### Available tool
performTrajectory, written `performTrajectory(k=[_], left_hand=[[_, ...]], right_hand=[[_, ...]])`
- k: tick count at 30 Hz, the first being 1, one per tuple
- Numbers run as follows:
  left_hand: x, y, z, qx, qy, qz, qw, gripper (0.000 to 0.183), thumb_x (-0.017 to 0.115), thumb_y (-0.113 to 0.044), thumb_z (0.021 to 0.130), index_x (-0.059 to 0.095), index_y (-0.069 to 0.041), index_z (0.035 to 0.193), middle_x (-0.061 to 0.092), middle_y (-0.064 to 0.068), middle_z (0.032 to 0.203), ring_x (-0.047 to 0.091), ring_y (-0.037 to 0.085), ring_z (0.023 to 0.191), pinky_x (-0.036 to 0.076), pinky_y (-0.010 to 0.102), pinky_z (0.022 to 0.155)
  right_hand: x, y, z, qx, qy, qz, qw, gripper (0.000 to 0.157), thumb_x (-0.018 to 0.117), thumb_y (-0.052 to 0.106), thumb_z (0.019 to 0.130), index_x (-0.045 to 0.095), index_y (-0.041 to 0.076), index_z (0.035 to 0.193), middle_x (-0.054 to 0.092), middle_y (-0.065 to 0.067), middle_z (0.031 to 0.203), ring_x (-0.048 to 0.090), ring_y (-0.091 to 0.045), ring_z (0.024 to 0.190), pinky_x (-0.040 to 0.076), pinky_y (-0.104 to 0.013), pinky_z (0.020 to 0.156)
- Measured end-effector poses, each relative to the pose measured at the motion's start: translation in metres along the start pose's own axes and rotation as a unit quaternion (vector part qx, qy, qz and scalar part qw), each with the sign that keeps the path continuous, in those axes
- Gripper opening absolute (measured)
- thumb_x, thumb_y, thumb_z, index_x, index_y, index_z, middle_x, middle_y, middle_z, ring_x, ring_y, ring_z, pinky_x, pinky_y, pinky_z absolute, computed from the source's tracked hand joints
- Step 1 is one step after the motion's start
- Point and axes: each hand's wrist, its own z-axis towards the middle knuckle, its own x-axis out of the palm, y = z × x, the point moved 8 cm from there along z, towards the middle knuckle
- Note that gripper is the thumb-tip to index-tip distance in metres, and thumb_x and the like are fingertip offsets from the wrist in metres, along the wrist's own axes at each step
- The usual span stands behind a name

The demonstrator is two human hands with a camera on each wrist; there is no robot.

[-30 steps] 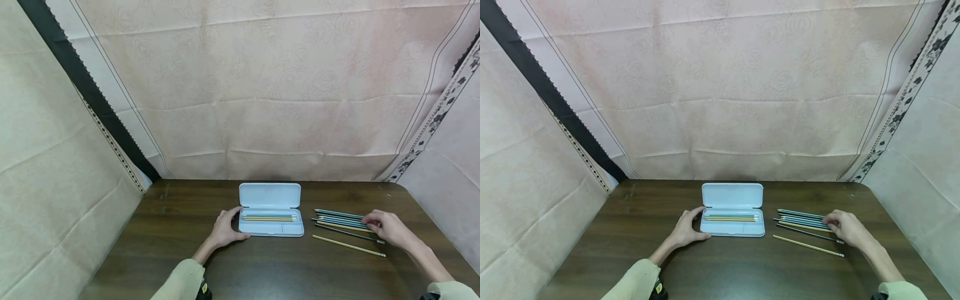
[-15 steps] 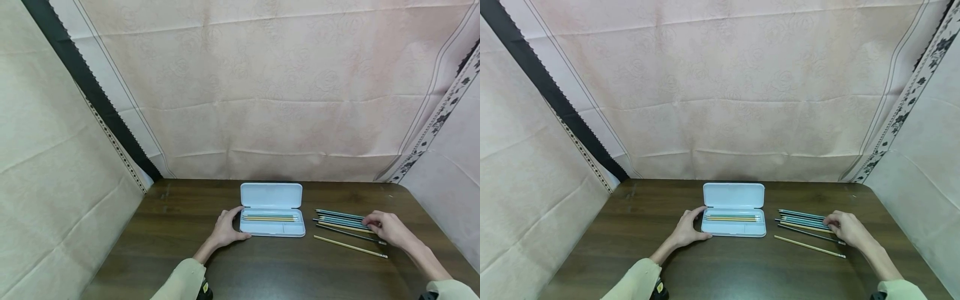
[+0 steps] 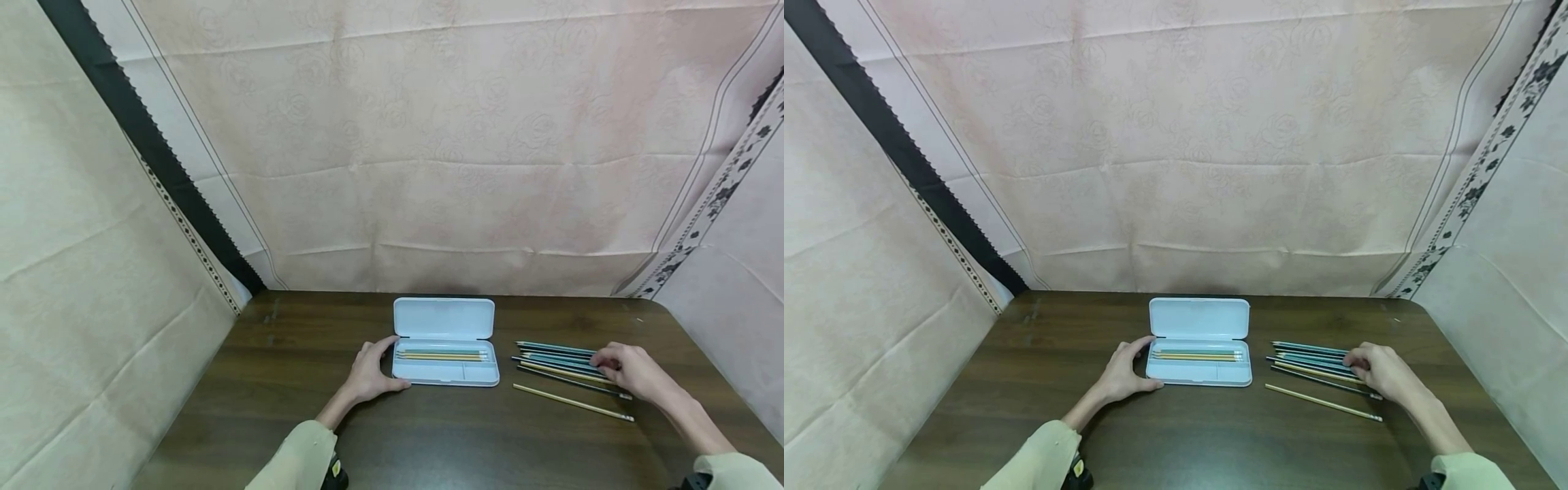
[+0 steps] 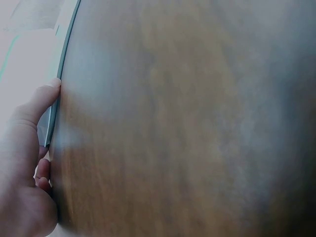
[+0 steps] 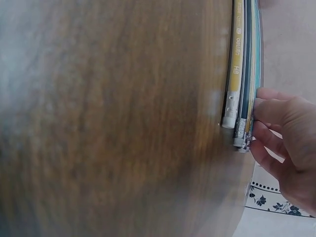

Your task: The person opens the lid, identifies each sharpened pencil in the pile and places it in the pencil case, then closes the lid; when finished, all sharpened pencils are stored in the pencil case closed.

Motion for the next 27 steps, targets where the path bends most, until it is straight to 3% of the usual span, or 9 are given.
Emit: performTrajectory(k=[6, 13, 21, 27], left_hand=[[-0.001, -0.001, 0.000, 0.001, 0.000, -0.004, 1.0000, 0.090, 0.090, -0.044, 0.071, 0.050, -0.016, 0.147, 0.055, 0.006, 0.124, 0.045, 0.021, 0.108, 0.040, 0.042, 0.087], [-0.001, -0.001, -0.001, -0.003, 0.000, -0.005, 1.0000, 0.091, 0.090, -0.044, 0.071, 0.050, -0.015, 0.147, 0.054, 0.006, 0.123, 0.046, 0.021, 0.108, 0.040, 0.042, 0.087], [0.000, -0.001, -0.002, -0.001, -0.001, -0.011, 0.9999, 0.091, 0.090, -0.044, 0.070, 0.050, -0.015, 0.147, 0.054, 0.006, 0.122, 0.046, 0.022, 0.108, 0.040, 0.043, 0.087], [0.000, 0.000, -0.001, -0.003, -0.002, -0.011, 0.9999, 0.091, 0.090, -0.044, 0.071, 0.049, -0.015, 0.147, 0.053, 0.007, 0.125, 0.045, 0.022, 0.109, 0.039, 0.043, 0.087]], right_hand=[[0.003, -0.002, 0.000, 0.010, 0.016, 0.003, 1.000, 0.029, 0.077, -0.014, 0.073, 0.072, 0.013, 0.082, 0.058, 0.012, 0.077, 0.050, 0.001, 0.067, 0.046, -0.028, 0.055], [0.004, -0.003, 0.001, 0.025, 0.045, -0.004, 0.999, 0.026, 0.075, -0.012, 0.077, 0.073, 0.012, 0.086, 0.062, 0.004, 0.079, 0.056, -0.003, 0.071, 0.049, -0.031, 0.059], [-0.002, 0.006, 0.002, -0.011, 0.004, -0.009, 1.000, 0.029, 0.077, -0.013, 0.073, 0.072, 0.014, 0.083, 0.058, 0.014, 0.078, 0.050, 0.003, 0.068, 0.046, -0.028, 0.055], [-0.006, 0.019, 0.008, -0.035, -0.019, -0.004, 0.999, 0.030, 0.080, -0.012, 0.070, 0.073, 0.013, 0.084, 0.058, 0.014, 0.078, 0.049, 0.003, 0.067, 0.045, -0.028, 0.054]])
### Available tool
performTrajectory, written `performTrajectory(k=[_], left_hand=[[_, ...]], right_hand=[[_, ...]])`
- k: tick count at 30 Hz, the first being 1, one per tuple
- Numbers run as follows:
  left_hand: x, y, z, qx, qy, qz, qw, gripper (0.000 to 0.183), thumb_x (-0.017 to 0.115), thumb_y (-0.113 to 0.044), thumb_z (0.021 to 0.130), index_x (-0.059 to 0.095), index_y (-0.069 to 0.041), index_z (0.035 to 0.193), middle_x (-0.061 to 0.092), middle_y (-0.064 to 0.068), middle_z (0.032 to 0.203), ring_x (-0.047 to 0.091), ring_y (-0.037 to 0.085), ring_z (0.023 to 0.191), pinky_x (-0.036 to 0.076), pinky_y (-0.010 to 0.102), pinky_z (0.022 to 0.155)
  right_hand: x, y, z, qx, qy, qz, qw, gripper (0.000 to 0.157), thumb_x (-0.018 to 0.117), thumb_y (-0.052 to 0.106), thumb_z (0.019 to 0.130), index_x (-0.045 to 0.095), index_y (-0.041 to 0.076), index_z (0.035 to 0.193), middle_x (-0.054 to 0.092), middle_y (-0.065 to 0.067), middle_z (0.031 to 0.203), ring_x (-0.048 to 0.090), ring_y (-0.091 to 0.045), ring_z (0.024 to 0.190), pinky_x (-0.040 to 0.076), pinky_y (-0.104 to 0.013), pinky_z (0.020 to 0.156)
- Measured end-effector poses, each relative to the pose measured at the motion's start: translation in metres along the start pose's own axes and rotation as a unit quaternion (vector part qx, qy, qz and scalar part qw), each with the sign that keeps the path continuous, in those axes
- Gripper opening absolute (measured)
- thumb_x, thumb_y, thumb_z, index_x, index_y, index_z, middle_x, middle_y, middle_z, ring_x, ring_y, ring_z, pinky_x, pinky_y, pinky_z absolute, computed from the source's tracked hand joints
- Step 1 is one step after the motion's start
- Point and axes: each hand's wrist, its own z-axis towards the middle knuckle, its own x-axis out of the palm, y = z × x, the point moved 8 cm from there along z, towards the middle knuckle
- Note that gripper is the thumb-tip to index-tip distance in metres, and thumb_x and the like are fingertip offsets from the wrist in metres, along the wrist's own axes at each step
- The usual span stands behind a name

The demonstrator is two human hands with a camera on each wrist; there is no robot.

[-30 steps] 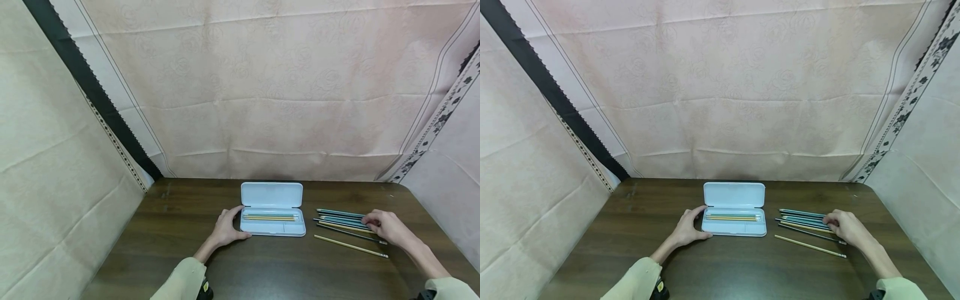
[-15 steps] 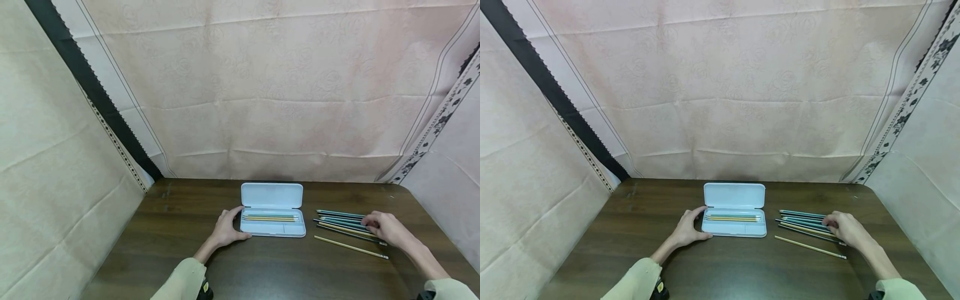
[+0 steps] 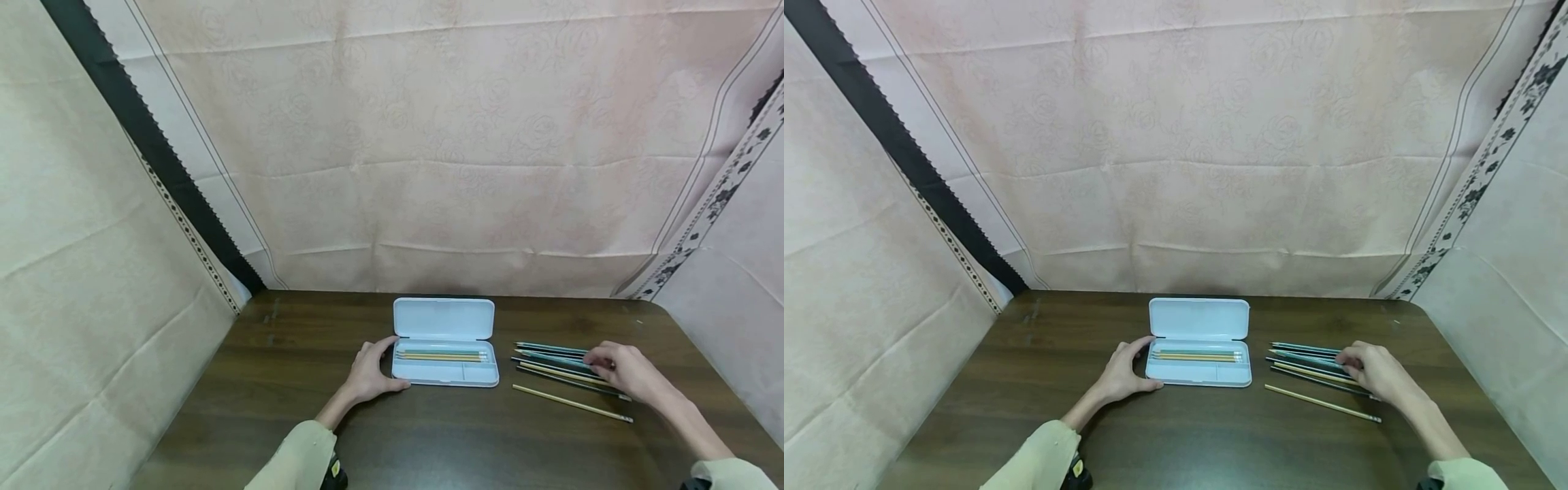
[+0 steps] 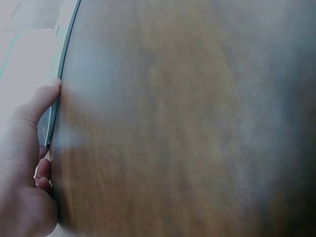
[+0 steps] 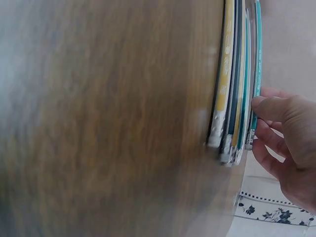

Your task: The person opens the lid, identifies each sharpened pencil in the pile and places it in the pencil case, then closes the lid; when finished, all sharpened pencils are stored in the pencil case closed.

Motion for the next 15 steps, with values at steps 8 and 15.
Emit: performTrajectory(k=[8, 15], left_hand=[[0.000, -0.001, 0.000, 0.004, -0.001, 0.001, 1.0000, 0.092, 0.090, -0.044, 0.071, 0.049, -0.014, 0.147, 0.054, 0.007, 0.126, 0.045, 0.022, 0.108, 0.039, 0.044, 0.087], [0.000, -0.001, 0.000, 0.003, 0.000, -0.001, 1.0000, 0.091, 0.090, -0.044, 0.071, 0.049, -0.014, 0.147, 0.054, 0.006, 0.125, 0.045, 0.022, 0.108, 0.039, 0.043, 0.087]], right_hand=[[-0.001, 0.016, 0.012, -0.009, -0.013, 0.008, 1.000, 0.029, 0.081, -0.013, 0.071, 0.074, 0.011, 0.086, 0.060, 0.013, 0.078, 0.049, 0.003, 0.067, 0.044, -0.027, 0.053], [0.001, 0.029, 0.020, -0.038, -0.024, 0.018, 0.999, 0.029, 0.081, -0.013, 0.069, 0.073, 0.009, 0.086, 0.057, 0.014, 0.077, 0.047, 0.002, 0.066, 0.042, -0.027, 0.052]])
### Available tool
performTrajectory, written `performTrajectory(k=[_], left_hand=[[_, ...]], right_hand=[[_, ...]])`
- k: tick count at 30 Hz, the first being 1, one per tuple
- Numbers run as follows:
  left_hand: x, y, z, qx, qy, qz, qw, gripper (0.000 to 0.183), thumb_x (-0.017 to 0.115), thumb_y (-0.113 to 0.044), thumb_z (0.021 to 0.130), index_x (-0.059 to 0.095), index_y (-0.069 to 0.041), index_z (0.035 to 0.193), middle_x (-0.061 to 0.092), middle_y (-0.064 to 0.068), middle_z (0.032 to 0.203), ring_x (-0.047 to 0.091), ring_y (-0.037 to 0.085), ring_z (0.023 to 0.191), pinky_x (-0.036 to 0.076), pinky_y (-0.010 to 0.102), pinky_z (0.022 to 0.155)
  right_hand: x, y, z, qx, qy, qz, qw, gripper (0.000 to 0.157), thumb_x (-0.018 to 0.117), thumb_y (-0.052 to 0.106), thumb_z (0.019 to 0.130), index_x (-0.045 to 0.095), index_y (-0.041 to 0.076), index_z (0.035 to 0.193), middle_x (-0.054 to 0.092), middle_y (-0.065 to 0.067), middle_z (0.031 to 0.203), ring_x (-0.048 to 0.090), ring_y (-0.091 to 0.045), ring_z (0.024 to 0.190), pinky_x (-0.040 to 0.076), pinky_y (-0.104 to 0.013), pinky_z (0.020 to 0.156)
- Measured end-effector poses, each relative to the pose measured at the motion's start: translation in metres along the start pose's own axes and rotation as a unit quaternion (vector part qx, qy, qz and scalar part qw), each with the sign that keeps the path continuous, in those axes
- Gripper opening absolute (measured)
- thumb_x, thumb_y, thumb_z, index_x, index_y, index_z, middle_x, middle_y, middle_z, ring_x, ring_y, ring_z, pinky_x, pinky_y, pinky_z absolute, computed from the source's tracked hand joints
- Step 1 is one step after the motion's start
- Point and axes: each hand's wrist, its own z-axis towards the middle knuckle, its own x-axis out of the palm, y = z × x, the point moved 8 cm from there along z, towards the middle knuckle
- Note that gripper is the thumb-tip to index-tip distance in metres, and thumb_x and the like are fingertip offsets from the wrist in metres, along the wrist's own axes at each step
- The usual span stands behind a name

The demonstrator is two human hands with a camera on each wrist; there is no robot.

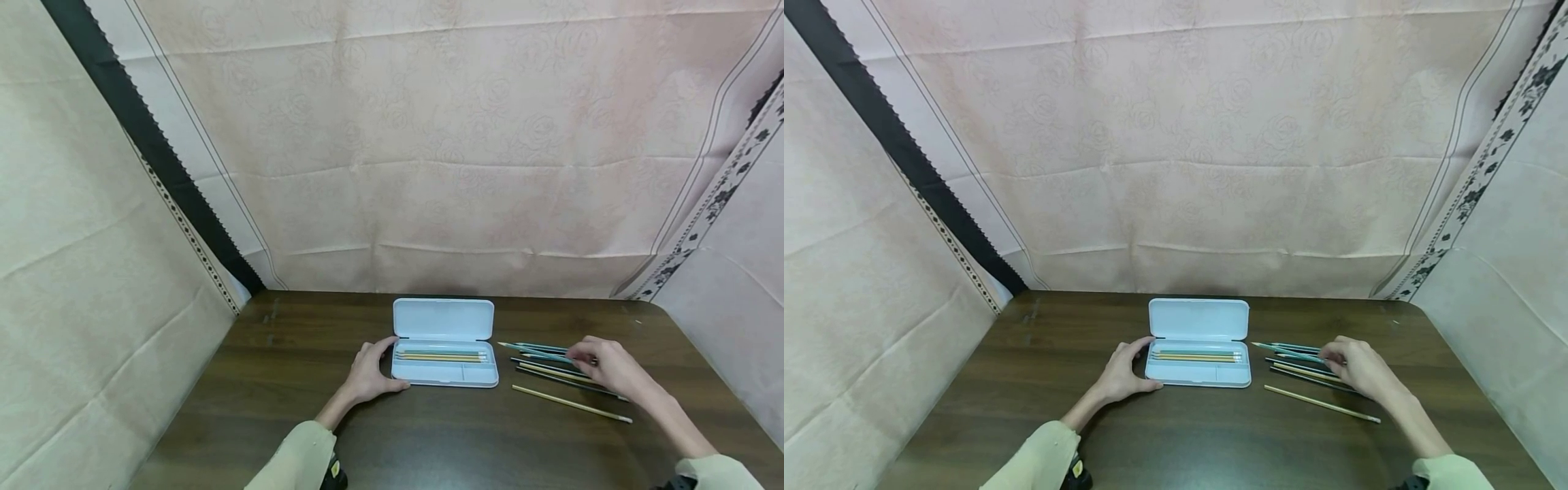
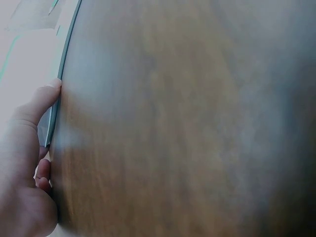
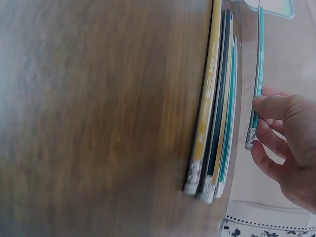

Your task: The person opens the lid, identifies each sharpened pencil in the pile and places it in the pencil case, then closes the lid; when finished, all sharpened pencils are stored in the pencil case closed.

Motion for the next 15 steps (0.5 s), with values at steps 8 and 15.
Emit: performTrajectory(k=[8, 15], left_hand=[[0.000, 0.000, -0.001, 0.001, -0.003, 0.001, 1.0000, 0.091, 0.090, -0.045, 0.070, 0.050, -0.015, 0.147, 0.054, 0.007, 0.124, 0.045, 0.022, 0.107, 0.039, 0.043, 0.087], [0.000, 0.000, -0.001, 0.000, -0.002, 0.002, 1.0000, 0.091, 0.090, -0.045, 0.071, 0.050, -0.015, 0.146, 0.053, 0.007, 0.122, 0.045, 0.021, 0.107, 0.040, 0.043, 0.087]], right_hand=[[0.007, 0.015, 0.014, -0.018, -0.006, 0.009, 1.000, 0.031, 0.082, -0.014, 0.068, 0.074, 0.010, 0.086, 0.061, 0.011, 0.079, 0.052, 0.000, 0.068, 0.046, -0.028, 0.055], [0.015, 0.026, 0.026, -0.030, -0.003, 0.027, 0.999, 0.029, 0.081, -0.014, 0.069, 0.074, 0.008, 0.086, 0.063, 0.007, 0.081, 0.053, -0.002, 0.069, 0.047, -0.028, 0.056]])
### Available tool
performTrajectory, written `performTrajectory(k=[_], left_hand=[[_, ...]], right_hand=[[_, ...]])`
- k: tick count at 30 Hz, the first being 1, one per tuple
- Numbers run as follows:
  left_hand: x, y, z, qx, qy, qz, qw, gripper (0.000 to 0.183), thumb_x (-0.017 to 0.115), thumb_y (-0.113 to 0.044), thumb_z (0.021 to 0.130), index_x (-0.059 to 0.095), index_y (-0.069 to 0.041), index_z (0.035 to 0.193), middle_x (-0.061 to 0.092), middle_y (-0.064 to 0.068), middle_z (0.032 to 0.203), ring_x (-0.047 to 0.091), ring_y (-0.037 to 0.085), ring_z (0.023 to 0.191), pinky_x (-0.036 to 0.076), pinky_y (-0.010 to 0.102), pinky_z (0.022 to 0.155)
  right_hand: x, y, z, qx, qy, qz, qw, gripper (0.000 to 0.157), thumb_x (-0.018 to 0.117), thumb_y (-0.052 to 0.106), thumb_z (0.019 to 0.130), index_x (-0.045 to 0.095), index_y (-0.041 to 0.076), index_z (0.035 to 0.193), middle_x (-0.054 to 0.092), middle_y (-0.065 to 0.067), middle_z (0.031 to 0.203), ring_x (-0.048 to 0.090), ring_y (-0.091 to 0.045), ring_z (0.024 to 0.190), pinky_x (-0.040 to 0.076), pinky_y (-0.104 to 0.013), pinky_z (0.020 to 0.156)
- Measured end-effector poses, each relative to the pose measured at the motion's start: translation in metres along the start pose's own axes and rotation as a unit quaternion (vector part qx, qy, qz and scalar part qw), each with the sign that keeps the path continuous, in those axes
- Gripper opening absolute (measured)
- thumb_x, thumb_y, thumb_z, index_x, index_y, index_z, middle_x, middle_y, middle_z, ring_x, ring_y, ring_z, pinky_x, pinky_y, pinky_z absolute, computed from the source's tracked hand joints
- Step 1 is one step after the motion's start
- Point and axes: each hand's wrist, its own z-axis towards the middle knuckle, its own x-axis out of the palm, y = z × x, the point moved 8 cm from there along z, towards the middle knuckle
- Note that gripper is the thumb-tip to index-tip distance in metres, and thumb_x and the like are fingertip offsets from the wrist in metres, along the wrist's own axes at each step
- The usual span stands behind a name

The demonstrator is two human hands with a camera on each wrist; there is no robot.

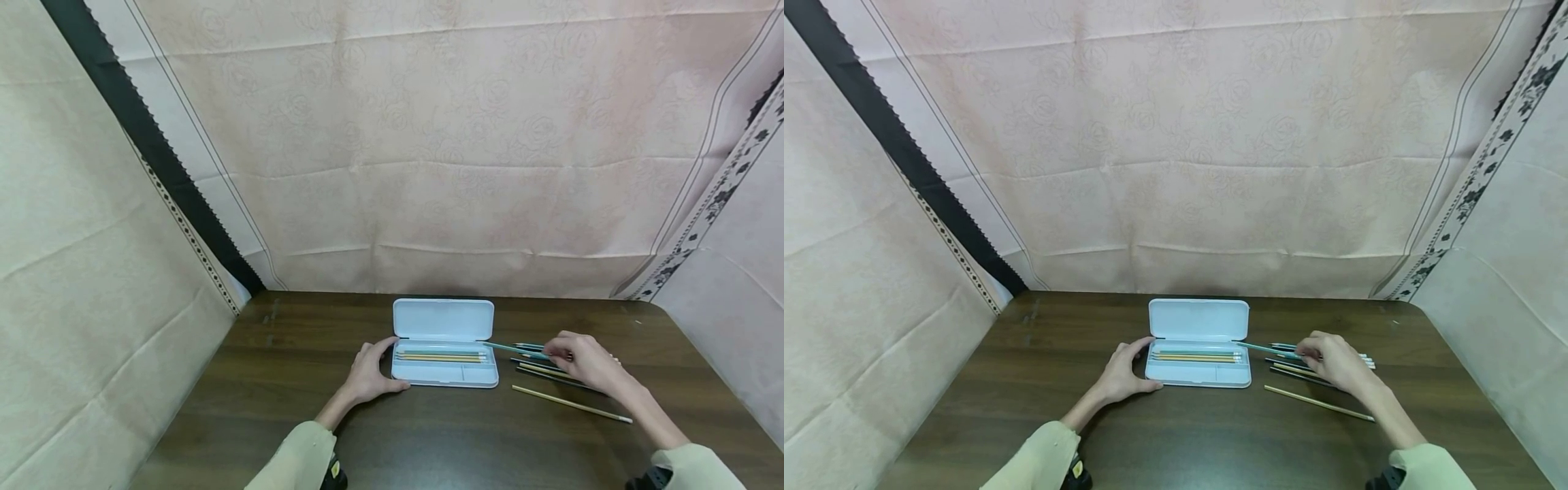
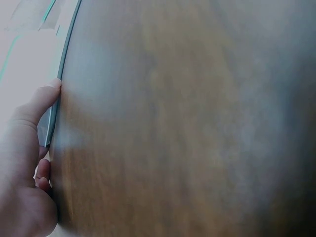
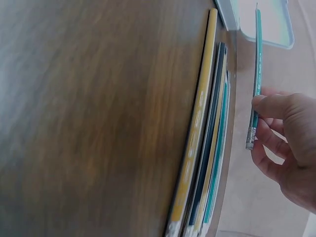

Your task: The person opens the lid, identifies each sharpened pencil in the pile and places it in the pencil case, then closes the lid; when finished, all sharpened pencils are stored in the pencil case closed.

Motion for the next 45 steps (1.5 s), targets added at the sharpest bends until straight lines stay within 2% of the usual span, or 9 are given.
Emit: performTrajectory(k=[7, 17, 23, 30, 36, 45], left_hand=[[-0.001, -0.003, 0.000, 0.002, 0.000, -0.002, 1.0000, 0.091, 0.090, -0.043, 0.070, 0.050, -0.013, 0.146, 0.054, 0.007, 0.121, 0.045, 0.022, 0.106, 0.040, 0.043, 0.086], [-0.001, -0.003, 0.000, 0.003, 0.000, -0.001, 1.0000, 0.090, 0.090, -0.043, 0.071, 0.050, -0.014, 0.146, 0.055, 0.007, 0.122, 0.045, 0.022, 0.106, 0.040, 0.043, 0.086], [-0.001, -0.003, 0.001, 0.000, 0.003, 0.000, 1.0000, 0.090, 0.090, -0.043, 0.071, 0.050, -0.014, 0.147, 0.054, 0.007, 0.122, 0.045, 0.021, 0.106, 0.040, 0.042, 0.086], [-0.001, -0.003, 0.000, -0.001, 0.003, -0.001, 1.0000, 0.090, 0.090, -0.043, 0.071, 0.050, -0.014, 0.146, 0.054, 0.007, 0.122, 0.045, 0.022, 0.106, 0.040, 0.043, 0.086], [-0.001, -0.002, 0.000, 0.002, 0.003, 0.000, 1.0000, 0.090, 0.090, -0.043, 0.071, 0.050, -0.014, 0.147, 0.054, 0.008, 0.123, 0.045, 0.022, 0.107, 0.040, 0.043, 0.086], [-0.001, -0.003, 0.000, 0.005, 0.002, 0.002, 1.0000, 0.090, 0.090, -0.042, 0.071, 0.050, -0.014, 0.147, 0.054, 0.008, 0.124, 0.045, 0.023, 0.107, 0.040, 0.044, 0.086]], right_hand=[[0.015, 0.007, 0.014, 0.020, 0.026, 0.018, 0.999, 0.024, 0.079, -0.013, 0.074, 0.075, 0.006, 0.089, 0.062, 0.007, 0.082, 0.052, -0.001, 0.069, 0.047, -0.028, 0.057], [0.040, 0.015, 0.035, 0.046, 0.066, 0.030, 0.996, 0.022, 0.078, -0.010, 0.079, 0.076, 0.007, 0.093, 0.064, 0.005, 0.087, 0.059, -0.006, 0.073, 0.052, -0.031, 0.064], [0.053, 0.020, 0.044, 0.064, 0.091, 0.034, 0.993, 0.019, 0.077, -0.006, 0.082, 0.077, 0.008, 0.096, 0.064, 0.005, 0.089, 0.056, -0.007, 0.072, 0.051, -0.028, 0.065], [0.063, 0.028, 0.052, 0.060, 0.091, 0.030, 0.994, 0.019, 0.078, -0.006, 0.082, 0.077, 0.007, 0.095, 0.065, 0.003, 0.089, 0.056, -0.009, 0.074, 0.052, -0.030, 0.066], [0.073, 0.033, 0.059, 0.073, 0.105, 0.040, 0.991, 0.019, 0.077, -0.005, 0.083, 0.078, 0.008, 0.097, 0.066, 0.001, 0.092, 0.055, -0.010, 0.075, 0.051, -0.029, 0.067], [0.085, 0.043, 0.069, 0.057, 0.106, 0.041, 0.992, 0.020, 0.077, -0.005, 0.083, 0.078, 0.009, 0.097, 0.067, 0.000, 0.093, 0.059, -0.012, 0.078, 0.054, -0.032, 0.071]])
